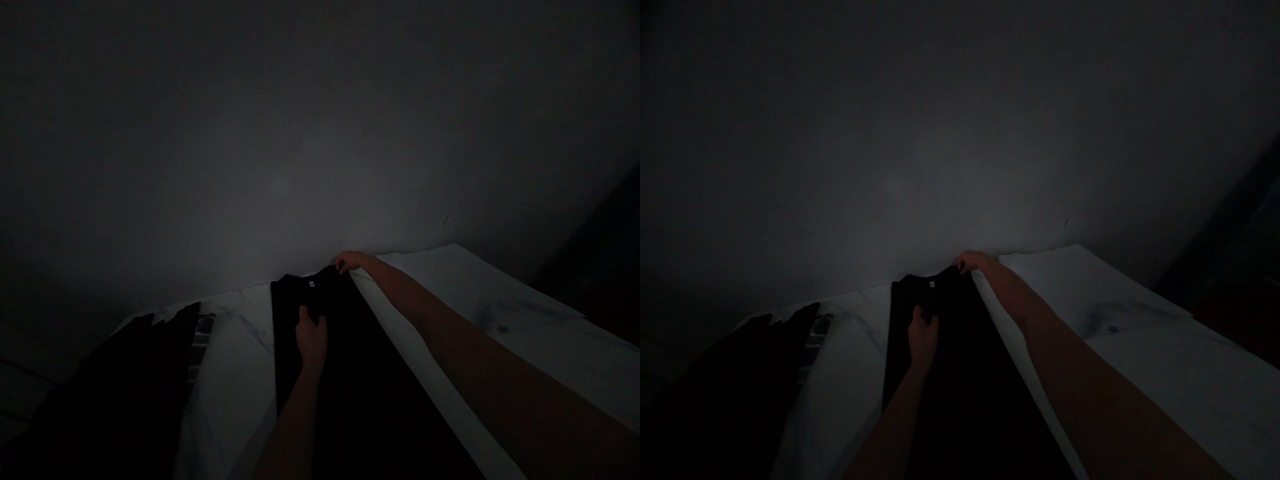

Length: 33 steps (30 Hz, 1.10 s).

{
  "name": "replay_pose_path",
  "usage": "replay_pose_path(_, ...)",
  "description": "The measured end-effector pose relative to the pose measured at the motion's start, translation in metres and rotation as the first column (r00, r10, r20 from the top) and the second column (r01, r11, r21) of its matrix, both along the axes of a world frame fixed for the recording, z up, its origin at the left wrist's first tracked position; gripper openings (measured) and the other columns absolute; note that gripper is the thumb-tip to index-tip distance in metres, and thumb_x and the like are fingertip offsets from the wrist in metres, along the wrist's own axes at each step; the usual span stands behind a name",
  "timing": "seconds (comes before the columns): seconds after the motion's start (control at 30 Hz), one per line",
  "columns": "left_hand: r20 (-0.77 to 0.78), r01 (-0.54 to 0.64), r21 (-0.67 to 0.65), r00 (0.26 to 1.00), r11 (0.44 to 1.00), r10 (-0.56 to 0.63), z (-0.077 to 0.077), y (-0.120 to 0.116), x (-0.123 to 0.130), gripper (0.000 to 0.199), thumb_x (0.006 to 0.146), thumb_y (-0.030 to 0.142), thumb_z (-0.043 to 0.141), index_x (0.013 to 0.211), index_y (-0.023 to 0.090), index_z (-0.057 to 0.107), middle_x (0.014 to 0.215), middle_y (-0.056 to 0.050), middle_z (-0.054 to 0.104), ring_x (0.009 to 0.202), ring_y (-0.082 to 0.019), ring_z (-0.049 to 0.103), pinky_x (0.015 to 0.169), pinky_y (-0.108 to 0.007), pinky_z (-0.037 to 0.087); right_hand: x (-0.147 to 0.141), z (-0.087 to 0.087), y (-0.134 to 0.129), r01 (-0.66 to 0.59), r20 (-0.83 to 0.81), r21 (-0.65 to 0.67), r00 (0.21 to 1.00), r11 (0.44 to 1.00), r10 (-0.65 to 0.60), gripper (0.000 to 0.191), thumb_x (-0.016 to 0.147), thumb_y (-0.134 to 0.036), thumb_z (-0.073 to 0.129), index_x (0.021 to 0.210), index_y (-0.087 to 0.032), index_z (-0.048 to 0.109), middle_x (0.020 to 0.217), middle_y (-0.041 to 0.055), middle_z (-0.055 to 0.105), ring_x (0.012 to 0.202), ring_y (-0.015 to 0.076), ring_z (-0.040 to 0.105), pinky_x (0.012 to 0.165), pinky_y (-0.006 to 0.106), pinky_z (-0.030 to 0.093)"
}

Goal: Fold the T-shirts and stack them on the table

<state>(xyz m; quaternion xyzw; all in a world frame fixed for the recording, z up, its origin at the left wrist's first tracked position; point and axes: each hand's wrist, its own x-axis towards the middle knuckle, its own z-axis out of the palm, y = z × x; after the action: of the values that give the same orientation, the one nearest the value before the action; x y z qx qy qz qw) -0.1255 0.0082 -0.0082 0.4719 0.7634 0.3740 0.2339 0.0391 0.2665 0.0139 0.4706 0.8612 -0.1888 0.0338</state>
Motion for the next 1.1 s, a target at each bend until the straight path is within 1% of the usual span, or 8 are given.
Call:
replay_pose_path(0.13,-0.006,0.006,0.006,1.0,1.0,-0.006,0.002,0.0,0.0,0.009,0.085,0.014,0.057,0.09,0.02,0.052,0.079,-0.004,0.067,0.073,-0.019,0.066,0.063,-0.025,0.041,0.004,-0.003,-0.02,0.057,-0.073,0.154,0.996,0.986,-0.047,0.014,0.074,-0.014,0.075,0.087,-0.019,0.074,0.092,0.0034,0.074,0.089,0.0194,0.067,0.08,0.026,0.048)
replay_pose_path(0.27,-0.025,0.005,0.029,1.0,1.0,-0.005,0.0,0.0,0.0,0.013,0.082,0.012,0.06,0.088,0.02,0.051,0.082,-0.005,0.068,0.078,-0.02,0.068,0.068,-0.026,0.045,-0.002,-0.017,-0.062,0.171,-0.159,0.346,0.98,0.922,-0.123,0.031,0.083,-0.01,0.063,0.112,-0.017,0.069,0.121,0.0128,0.066,0.112,0.0253,0.061,0.097,0.035,0.045)
replay_pose_path(0.37,0.005,-0.045,0.044,0.999,0.998,0.045,-0.003,0.0,0.002,0.028,0.08,0.008,0.059,0.104,0.017,0.051,0.087,-0.008,0.07,0.083,-0.023,0.07,0.072,-0.029,0.049,-0.011,-0.037,-0.101,0.179,-0.19,0.411,0.976,0.894,-0.108,0.034,0.094,-0.017,0.049,0.126,-0.015,0.063,0.137,0.0166,0.056,0.124,0.0249,0.055,0.106,0.038,0.04)
replay_pose_path(0.53,0.026,-0.026,0.192,0.999,0.981,0.021,-0.008,0.001,0.001,0.068,0.076,-0.001,0.054,0.14,0.018,0.036,0.113,-0.011,0.07,0.096,-0.022,0.071,0.082,-0.03,0.053,-0.015,-0.063,-0.138,0.09,-0.112,0.387,0.992,0.918,-0.05,0.053,0.101,-0.044,0.04,0.149,-0.023,0.041,0.159,0.0114,0.031,0.147,0.027,0.026,0.118,0.047,0.025)
replay_pose_path(0.7,-0.16,0.076,0.11,0.985,0.991,-0.057,-0.012,0.007,-0.004,0.04,0.078,0.004,0.055,0.115,0.014,0.067,0.114,-0.014,0.069,0.107,-0.023,0.067,0.098,-0.032,0.05,-0.014,-0.052,-0.141,0.123,-0.052,0.356,0.992,0.926,-0.112,0.06,0.101,-0.056,0.03,0.153,-0.029,0.032,0.162,0.0105,0.022,0.149,0.0288,0.018,0.118,0.049,0.021)
replay_pose_path(0.87,-0.21,0.084,0.052,0.975,0.995,-0.071,-0.01,0.012,-0.007,0.045,0.079,0.008,0.058,0.124,0.007,0.064,0.117,-0.018,0.066,0.111,-0.025,0.064,0.102,-0.033,0.048,-0.015,-0.042,-0.16,0.151,-0.026,0.364,0.988,0.919,-0.152,0.06,0.102,-0.051,0.029,0.154,-0.021,0.032,0.16,0.0156,0.023,0.148,0.0305,0.02,0.118,0.055,0.02)
replay_pose_path(0.97,-0.228,0.098,0.023,0.969,0.995,-0.09,-0.009,0.014,-0.008,0.048,0.081,0.018,0.063,0.128,0.006,0.06,0.121,-0.02,0.063,0.115,-0.027,0.063,0.102,-0.034,0.048,-0.002,-0.048,-0.192,0.091,-0.049,0.36,0.996,0.929,-0.079,0.059,0.102,-0.047,0.03,0.153,-0.017,0.033,0.16,0.0148,0.023,0.149,0.0278,0.02,0.119,0.05,0.021)
replay_pose_path(1.1,-0.242,0.128,-0.031,0.961,0.991,-0.132,-0.002,0.012,-0.006,0.064,0.077,0.027,0.073,0.135,0.008,0.052,0.129,-0.021,0.054,0.113,-0.028,0.064,0.096,-0.035,0.051,0.027,-0.055,-0.259,-0.05,-0.105,0.361,0.99,0.931,0.094,0.06,0.102,-0.047,0.031,0.154,-0.017,0.028,0.16,0.0157,0.023,0.148,0.0276,0.021,0.119,0.051,0.023)
